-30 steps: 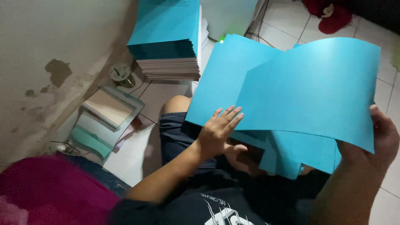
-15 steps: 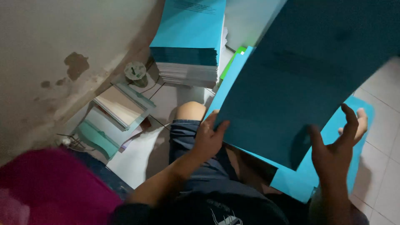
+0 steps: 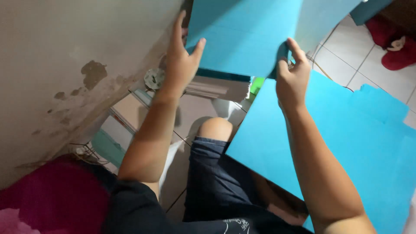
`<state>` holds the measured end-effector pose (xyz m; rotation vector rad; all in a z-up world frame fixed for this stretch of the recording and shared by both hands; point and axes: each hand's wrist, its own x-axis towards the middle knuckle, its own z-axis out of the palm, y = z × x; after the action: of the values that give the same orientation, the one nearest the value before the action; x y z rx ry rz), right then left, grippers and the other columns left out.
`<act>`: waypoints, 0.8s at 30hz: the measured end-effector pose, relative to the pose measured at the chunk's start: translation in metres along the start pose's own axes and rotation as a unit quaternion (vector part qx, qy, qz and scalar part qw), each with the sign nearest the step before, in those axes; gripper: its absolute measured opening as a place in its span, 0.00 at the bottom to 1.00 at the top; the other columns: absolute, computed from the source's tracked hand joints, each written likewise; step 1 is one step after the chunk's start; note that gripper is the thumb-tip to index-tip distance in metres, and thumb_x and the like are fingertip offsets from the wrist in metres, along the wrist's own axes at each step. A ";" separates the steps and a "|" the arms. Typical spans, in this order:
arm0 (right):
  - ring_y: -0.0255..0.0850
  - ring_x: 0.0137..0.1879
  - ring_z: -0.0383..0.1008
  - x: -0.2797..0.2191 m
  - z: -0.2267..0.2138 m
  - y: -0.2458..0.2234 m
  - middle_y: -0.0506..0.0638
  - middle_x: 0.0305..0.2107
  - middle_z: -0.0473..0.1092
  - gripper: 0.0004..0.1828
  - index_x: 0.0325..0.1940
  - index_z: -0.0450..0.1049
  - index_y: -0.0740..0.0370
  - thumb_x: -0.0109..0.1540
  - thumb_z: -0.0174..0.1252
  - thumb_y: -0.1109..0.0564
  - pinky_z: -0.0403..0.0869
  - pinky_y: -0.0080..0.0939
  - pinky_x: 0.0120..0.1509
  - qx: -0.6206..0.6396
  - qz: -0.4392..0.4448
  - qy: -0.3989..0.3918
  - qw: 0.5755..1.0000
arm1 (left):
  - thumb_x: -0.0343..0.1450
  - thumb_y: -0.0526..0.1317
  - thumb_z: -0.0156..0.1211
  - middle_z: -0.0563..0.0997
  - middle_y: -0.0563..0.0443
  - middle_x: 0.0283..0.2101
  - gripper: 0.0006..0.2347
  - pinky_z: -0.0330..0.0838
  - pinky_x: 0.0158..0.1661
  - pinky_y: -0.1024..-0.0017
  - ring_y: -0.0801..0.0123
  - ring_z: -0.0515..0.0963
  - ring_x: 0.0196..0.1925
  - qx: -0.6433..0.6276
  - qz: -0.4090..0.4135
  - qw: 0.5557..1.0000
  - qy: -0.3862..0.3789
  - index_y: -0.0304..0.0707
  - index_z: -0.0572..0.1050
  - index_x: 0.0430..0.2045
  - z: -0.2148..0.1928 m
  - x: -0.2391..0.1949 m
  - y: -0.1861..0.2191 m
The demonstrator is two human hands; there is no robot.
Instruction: The person sits on the floor and repeatedly folds light blue paper sheets in half by hand. They smooth the creases with their hands and stack the folded sheets on top of a pile to their left.
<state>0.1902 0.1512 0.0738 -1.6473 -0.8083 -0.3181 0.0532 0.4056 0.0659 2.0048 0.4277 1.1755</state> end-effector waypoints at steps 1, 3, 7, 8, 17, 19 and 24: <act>0.41 0.53 0.65 0.009 0.017 0.017 0.63 0.51 0.68 0.29 0.67 0.70 0.68 0.61 0.50 0.72 0.73 0.46 0.58 -0.018 0.017 0.006 1.000 | 0.74 0.38 0.70 0.72 0.34 0.59 0.29 0.79 0.54 0.53 0.41 0.78 0.57 0.016 0.028 0.999 -0.037 0.43 0.60 0.69 -0.008 0.010 -0.010; 0.30 0.40 0.64 0.016 0.045 0.063 0.58 0.46 0.71 0.27 0.66 0.72 0.64 0.62 0.52 0.69 0.75 0.37 0.49 -0.034 0.034 0.010 0.999 | 0.75 0.39 0.70 0.73 0.37 0.55 0.26 0.78 0.52 0.52 0.40 0.78 0.54 0.033 0.055 0.995 -0.074 0.42 0.63 0.67 -0.023 0.019 -0.023; 0.33 0.36 0.69 0.016 0.065 0.119 0.58 0.41 0.71 0.26 0.65 0.73 0.65 0.62 0.54 0.69 0.74 0.40 0.42 -0.085 0.082 -0.035 0.992 | 0.67 0.52 0.74 0.63 0.28 0.67 0.29 0.66 0.60 0.42 0.29 0.67 0.65 0.115 -0.050 0.958 -0.259 0.38 0.74 0.60 -0.035 0.014 -0.047; 0.33 0.36 0.69 0.017 0.063 0.118 0.57 0.43 0.70 0.28 0.68 0.71 0.65 0.63 0.52 0.71 0.75 0.40 0.43 -0.102 0.086 -0.062 0.989 | 0.64 0.59 0.74 0.58 0.28 0.72 0.33 0.60 0.65 0.43 0.30 0.63 0.70 0.124 -0.106 0.942 -0.295 0.41 0.76 0.60 -0.035 0.011 -0.056; 0.43 0.47 0.75 0.023 0.074 0.155 0.50 0.52 0.61 0.22 0.62 0.76 0.49 0.63 0.60 0.61 0.78 0.43 0.53 -0.200 0.120 -0.121 0.965 | 0.71 0.53 0.74 0.71 0.33 0.65 0.23 0.70 0.59 0.53 0.41 0.71 0.65 0.024 -0.094 0.974 -0.206 0.38 0.79 0.55 -0.017 0.002 -0.101; 0.58 0.60 0.66 0.021 0.065 0.119 0.61 0.63 0.46 0.25 0.69 0.70 0.56 0.68 0.60 0.50 0.71 0.55 0.63 -0.193 0.162 -0.161 0.954 | 0.70 0.53 0.76 0.72 0.32 0.64 0.23 0.70 0.59 0.53 0.42 0.72 0.64 0.025 -0.095 0.976 -0.194 0.38 0.80 0.52 -0.014 0.000 -0.105; 0.71 0.77 0.48 0.007 0.070 0.065 0.72 0.75 0.35 0.48 0.80 0.49 0.67 0.69 0.60 0.35 0.56 0.70 0.77 -0.166 0.240 -0.262 0.920 | 0.68 0.52 0.78 0.73 0.32 0.62 0.23 0.71 0.59 0.51 0.42 0.71 0.65 0.018 -0.124 0.976 -0.179 0.37 0.80 0.49 -0.011 -0.002 -0.096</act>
<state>0.2225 0.2166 0.0120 -2.2319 -0.7274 0.3735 0.0516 0.4723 -0.0045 2.0691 0.4973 0.6406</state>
